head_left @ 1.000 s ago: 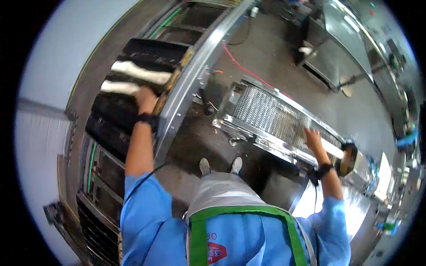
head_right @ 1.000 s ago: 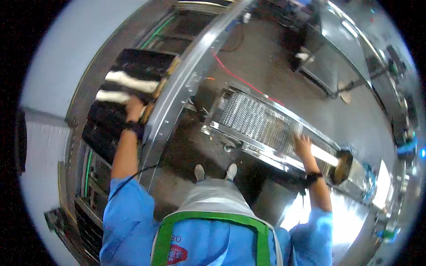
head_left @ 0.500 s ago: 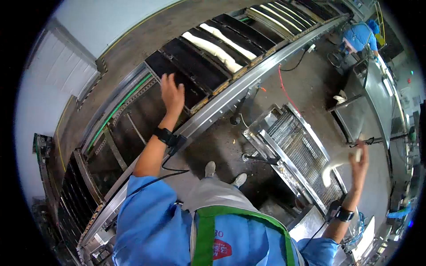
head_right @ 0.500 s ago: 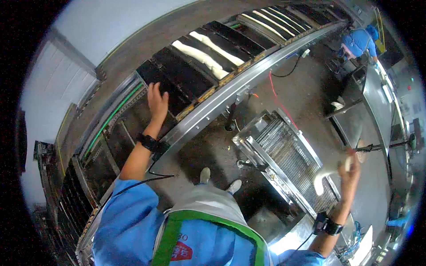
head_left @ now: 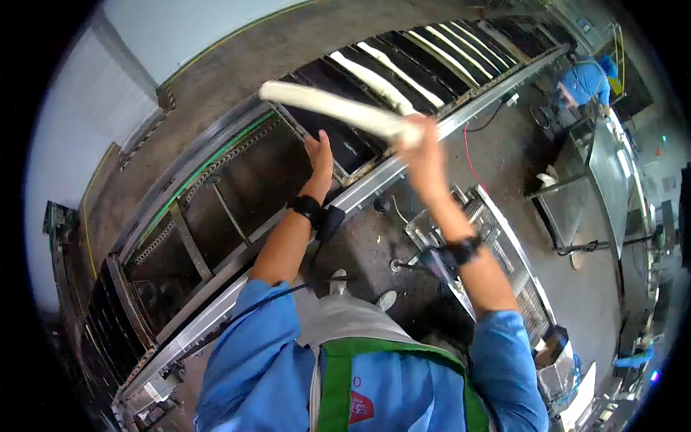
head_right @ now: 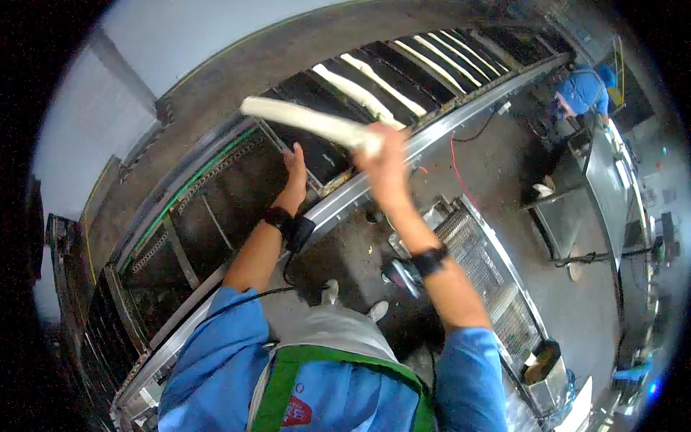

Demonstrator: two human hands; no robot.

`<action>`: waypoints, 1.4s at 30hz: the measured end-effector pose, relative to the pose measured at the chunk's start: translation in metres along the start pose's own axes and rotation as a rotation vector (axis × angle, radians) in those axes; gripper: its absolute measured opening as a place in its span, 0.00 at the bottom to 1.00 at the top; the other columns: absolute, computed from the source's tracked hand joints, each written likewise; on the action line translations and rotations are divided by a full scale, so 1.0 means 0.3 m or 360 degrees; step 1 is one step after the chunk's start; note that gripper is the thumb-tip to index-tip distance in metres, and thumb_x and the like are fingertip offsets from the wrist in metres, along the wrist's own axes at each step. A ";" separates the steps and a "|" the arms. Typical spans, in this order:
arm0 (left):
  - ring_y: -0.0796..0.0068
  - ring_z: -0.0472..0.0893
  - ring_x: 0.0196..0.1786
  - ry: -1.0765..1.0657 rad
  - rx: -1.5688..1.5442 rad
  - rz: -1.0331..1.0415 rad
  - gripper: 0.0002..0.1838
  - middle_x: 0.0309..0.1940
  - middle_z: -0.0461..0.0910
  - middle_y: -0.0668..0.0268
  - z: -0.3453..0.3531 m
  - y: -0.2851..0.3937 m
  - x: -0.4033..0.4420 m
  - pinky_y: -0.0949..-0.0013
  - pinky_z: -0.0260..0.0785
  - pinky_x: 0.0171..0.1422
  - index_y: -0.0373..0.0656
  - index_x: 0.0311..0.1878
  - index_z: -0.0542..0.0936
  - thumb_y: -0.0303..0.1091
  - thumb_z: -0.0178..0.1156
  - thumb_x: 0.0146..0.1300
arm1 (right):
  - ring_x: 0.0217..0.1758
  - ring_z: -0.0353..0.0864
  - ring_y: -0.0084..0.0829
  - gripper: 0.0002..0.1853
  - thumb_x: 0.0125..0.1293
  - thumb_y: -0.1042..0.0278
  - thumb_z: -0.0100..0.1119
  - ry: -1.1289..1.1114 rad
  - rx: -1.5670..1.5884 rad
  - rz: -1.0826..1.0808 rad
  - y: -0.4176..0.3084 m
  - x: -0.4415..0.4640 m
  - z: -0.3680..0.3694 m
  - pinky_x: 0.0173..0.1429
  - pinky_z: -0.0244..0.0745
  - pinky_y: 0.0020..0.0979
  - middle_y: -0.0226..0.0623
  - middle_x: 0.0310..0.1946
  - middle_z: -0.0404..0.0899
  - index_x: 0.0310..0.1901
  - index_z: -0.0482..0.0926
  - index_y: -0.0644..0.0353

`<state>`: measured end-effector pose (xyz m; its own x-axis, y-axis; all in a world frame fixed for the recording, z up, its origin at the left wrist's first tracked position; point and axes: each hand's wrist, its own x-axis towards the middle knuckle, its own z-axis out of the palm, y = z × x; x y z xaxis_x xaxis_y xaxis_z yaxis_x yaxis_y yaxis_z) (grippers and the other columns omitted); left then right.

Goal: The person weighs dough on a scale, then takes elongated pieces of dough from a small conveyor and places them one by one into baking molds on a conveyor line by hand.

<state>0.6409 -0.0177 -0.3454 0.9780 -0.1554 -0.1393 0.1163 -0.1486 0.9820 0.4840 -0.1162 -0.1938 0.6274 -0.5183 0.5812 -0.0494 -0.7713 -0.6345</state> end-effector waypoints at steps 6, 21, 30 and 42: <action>0.50 0.50 0.62 0.0222 0.1132 0.0592 0.45 0.58 0.47 0.41 -0.045 0.036 0.054 0.60 0.45 0.63 0.28 0.59 0.45 0.49 0.55 0.49 | 0.36 0.72 0.28 0.10 0.53 0.68 0.54 -0.1022 0.0268 0.0197 0.143 -0.232 -0.043 0.36 0.68 0.26 0.34 0.35 0.73 0.37 0.74 0.59; 0.48 0.64 0.47 0.0486 0.1641 0.0329 0.30 0.45 0.64 0.46 -0.361 0.132 0.406 0.54 0.56 0.51 0.56 0.55 0.62 0.40 0.56 0.45 | 0.59 0.52 0.51 0.33 0.42 0.69 0.60 -0.0576 -0.1450 0.1610 0.690 -1.171 -1.353 0.61 0.48 0.44 0.48 0.56 0.57 0.54 0.61 0.57; 0.61 0.74 0.42 -0.0097 0.2558 0.0445 0.15 0.34 0.76 0.60 -0.471 0.158 0.247 0.52 0.55 0.45 0.47 0.37 0.76 0.42 0.51 0.47 | 0.59 0.53 0.45 0.38 0.39 0.68 0.63 -0.0999 -0.1836 0.1917 0.789 -1.275 -1.292 0.49 0.62 0.53 0.37 0.55 0.56 0.56 0.57 0.43; 0.54 0.47 0.63 0.0349 0.1226 0.0775 0.18 0.59 0.53 0.58 -0.693 -0.001 -0.123 0.57 0.38 0.63 0.55 0.47 0.72 0.40 0.54 0.50 | 0.33 0.71 0.27 0.11 0.53 0.76 0.49 0.0088 -0.0587 0.1239 0.518 -0.741 -1.464 0.37 0.66 0.28 0.31 0.28 0.70 0.40 0.69 0.63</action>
<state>0.6409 0.1912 -0.3140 0.9088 -0.1947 0.3691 -0.3847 -0.7337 0.5601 -0.0044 -0.2832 -0.1977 0.2720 -0.9590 0.0797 -0.7049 -0.2549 -0.6619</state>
